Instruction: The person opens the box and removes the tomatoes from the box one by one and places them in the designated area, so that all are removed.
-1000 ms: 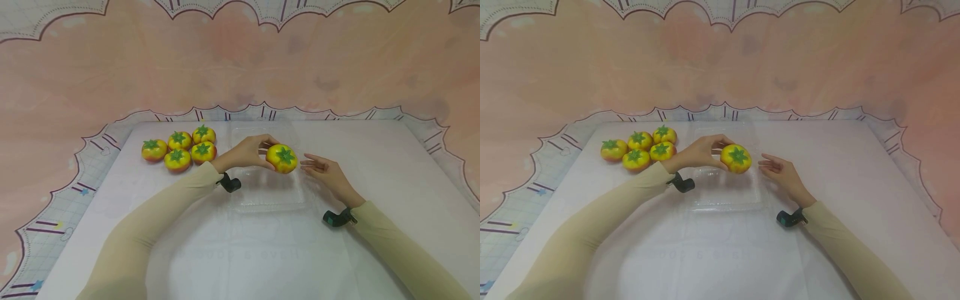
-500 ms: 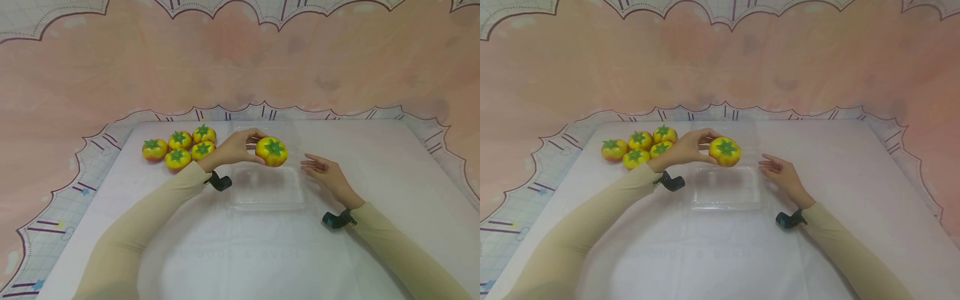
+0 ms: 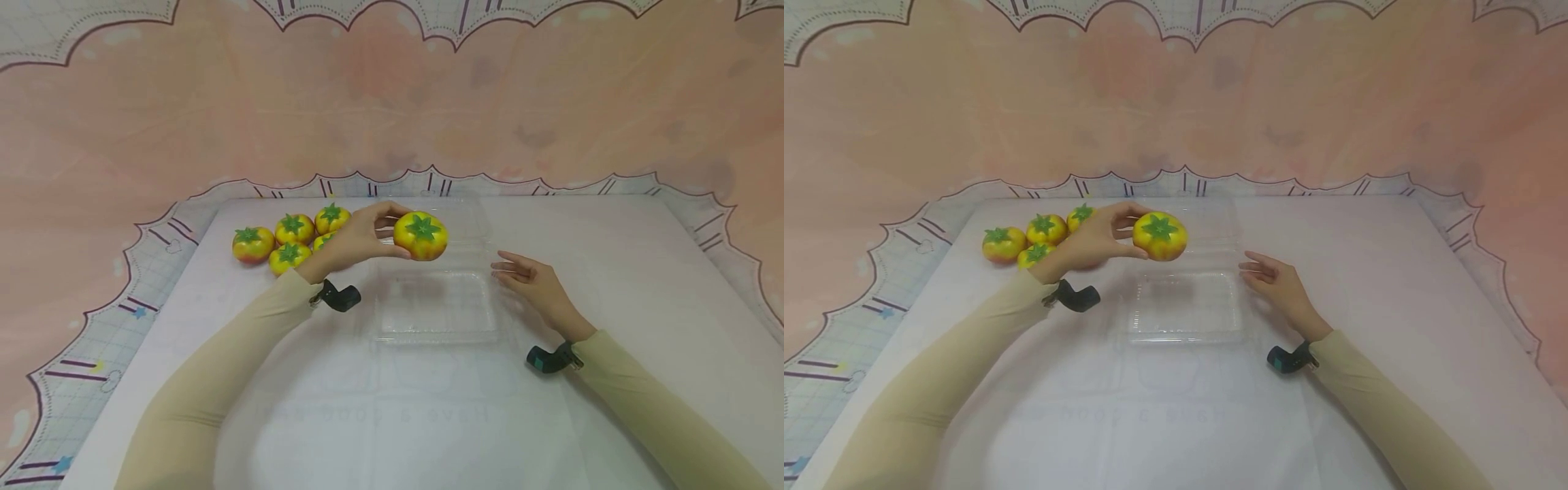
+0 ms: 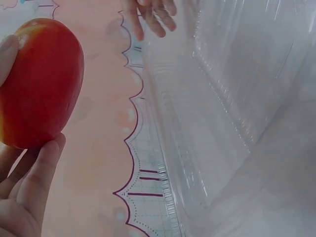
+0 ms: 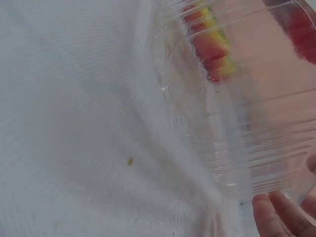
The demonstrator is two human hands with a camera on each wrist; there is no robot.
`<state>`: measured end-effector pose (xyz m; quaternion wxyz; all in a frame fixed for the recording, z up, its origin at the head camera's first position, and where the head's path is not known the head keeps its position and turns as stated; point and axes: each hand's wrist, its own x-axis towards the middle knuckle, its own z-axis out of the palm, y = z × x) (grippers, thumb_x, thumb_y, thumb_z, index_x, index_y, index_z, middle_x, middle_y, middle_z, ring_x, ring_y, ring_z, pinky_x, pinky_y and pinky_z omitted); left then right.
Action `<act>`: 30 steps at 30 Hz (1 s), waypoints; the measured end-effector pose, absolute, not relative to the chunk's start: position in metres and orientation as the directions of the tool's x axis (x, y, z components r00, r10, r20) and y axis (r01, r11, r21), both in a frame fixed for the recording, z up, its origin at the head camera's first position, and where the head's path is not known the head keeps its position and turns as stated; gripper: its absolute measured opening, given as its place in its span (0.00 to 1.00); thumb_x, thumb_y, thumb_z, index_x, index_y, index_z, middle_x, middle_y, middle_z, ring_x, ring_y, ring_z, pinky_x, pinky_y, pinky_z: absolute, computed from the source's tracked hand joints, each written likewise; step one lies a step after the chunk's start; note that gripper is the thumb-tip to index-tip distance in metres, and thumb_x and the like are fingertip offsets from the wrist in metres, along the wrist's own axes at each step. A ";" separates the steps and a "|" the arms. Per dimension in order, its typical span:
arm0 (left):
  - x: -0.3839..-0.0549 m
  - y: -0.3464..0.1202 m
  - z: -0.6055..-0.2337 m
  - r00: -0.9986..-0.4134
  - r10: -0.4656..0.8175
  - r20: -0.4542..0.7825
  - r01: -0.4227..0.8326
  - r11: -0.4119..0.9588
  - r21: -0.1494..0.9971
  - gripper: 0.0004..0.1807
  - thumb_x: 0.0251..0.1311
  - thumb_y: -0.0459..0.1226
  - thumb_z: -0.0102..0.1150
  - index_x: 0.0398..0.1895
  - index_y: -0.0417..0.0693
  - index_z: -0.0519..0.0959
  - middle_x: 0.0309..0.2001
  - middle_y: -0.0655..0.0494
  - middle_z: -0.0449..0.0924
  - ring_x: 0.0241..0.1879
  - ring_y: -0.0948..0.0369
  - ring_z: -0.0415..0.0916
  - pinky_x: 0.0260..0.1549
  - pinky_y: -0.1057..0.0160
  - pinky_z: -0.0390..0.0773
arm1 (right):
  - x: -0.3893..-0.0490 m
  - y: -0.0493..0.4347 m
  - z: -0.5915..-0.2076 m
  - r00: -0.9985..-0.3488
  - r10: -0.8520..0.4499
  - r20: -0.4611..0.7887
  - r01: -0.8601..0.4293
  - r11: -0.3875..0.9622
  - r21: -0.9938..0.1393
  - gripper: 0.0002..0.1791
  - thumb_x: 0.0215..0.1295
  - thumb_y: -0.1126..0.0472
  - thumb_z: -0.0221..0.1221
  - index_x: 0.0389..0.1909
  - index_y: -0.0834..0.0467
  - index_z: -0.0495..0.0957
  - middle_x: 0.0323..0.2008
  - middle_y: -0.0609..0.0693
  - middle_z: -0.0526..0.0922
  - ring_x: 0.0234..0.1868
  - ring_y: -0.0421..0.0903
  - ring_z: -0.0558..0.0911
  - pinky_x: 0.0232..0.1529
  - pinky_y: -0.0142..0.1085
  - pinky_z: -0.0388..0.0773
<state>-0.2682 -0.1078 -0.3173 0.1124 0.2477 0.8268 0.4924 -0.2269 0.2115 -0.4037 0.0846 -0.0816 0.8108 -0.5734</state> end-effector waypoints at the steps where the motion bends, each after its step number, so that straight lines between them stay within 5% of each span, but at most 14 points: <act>1: -0.267 -0.110 -0.316 -0.855 0.515 0.063 0.299 0.390 0.871 0.34 0.47 0.35 0.71 0.59 0.42 0.68 0.61 0.49 0.71 0.62 0.55 0.69 0.61 0.55 0.72 | -0.227 0.212 -0.404 -0.972 -0.231 -0.042 -0.036 0.325 -0.945 0.29 0.66 0.66 0.55 0.67 0.64 0.61 0.59 0.68 0.72 0.47 0.27 0.79 0.46 0.17 0.76; 30: -0.255 -0.189 -0.325 -0.940 0.340 0.017 0.179 0.450 0.875 0.36 0.49 0.32 0.69 0.62 0.37 0.64 0.66 0.44 0.65 0.66 0.50 0.65 0.62 0.59 0.69 | -0.227 0.212 -0.404 -0.970 -0.241 -0.026 -0.058 0.335 -0.941 0.28 0.66 0.66 0.55 0.66 0.64 0.62 0.58 0.68 0.73 0.48 0.29 0.80 0.45 0.17 0.76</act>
